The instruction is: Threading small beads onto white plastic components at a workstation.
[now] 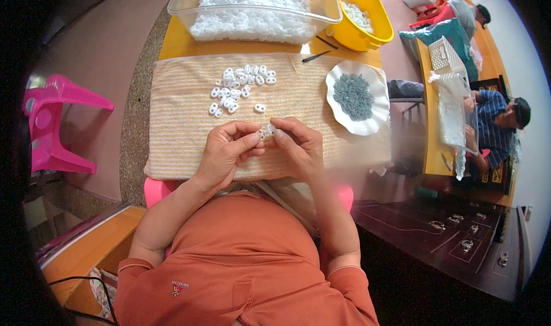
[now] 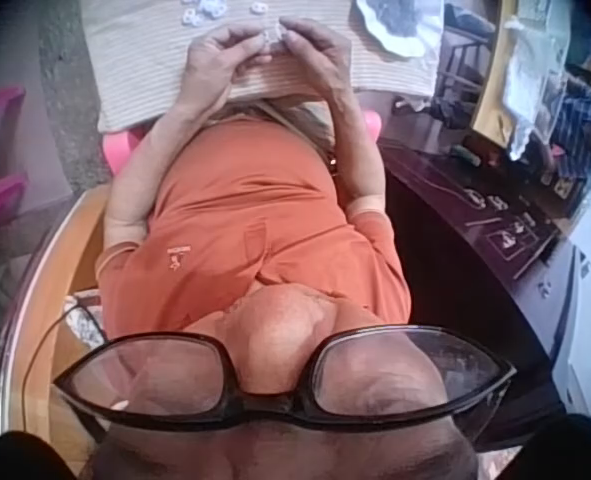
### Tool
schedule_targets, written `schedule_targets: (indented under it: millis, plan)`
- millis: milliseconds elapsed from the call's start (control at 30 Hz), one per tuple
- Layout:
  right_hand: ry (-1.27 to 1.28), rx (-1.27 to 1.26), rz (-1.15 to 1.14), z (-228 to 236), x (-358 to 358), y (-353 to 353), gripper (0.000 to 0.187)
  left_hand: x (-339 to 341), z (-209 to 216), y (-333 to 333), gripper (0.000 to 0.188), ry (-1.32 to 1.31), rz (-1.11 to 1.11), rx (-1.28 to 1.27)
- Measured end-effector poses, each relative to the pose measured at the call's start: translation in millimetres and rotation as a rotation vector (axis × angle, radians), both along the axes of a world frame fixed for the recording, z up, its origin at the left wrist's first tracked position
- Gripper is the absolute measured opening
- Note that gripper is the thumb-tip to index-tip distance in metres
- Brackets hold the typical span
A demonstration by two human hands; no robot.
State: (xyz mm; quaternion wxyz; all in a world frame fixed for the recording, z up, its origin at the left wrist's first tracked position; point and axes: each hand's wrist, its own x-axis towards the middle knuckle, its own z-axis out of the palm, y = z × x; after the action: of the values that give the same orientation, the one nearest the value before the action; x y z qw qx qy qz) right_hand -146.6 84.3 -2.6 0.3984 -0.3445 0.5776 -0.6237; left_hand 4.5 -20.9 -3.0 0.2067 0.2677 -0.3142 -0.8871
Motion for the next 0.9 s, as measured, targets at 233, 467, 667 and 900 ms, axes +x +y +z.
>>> schedule_targets:
  millis: [233, 467, 667, 900]
  plan:
    - [0.035, -0.019, 0.03, 0.1, -0.8, 0.7, 0.023, 0.2, 0.8, 0.1, 0.013, -0.009, -0.007, -0.012]
    - [0.04, -0.037, 0.078, 2.7, 0.2, -0.4, 0.023, 0.3, 2.5, 0.8, 0.013, -0.003, -0.007, -0.022]
    - [0.045, -0.016, 0.098, 1.8, -0.4, -0.9, 0.024, -1.1, 1.4, 0.6, 0.012, 0.003, -0.014, -0.033]
    - [0.018, 0.024, 0.092, 2.1, 0.7, -0.4, 0.024, -0.6, 0.8, 1.7, 0.013, -0.006, -0.007, -0.043]
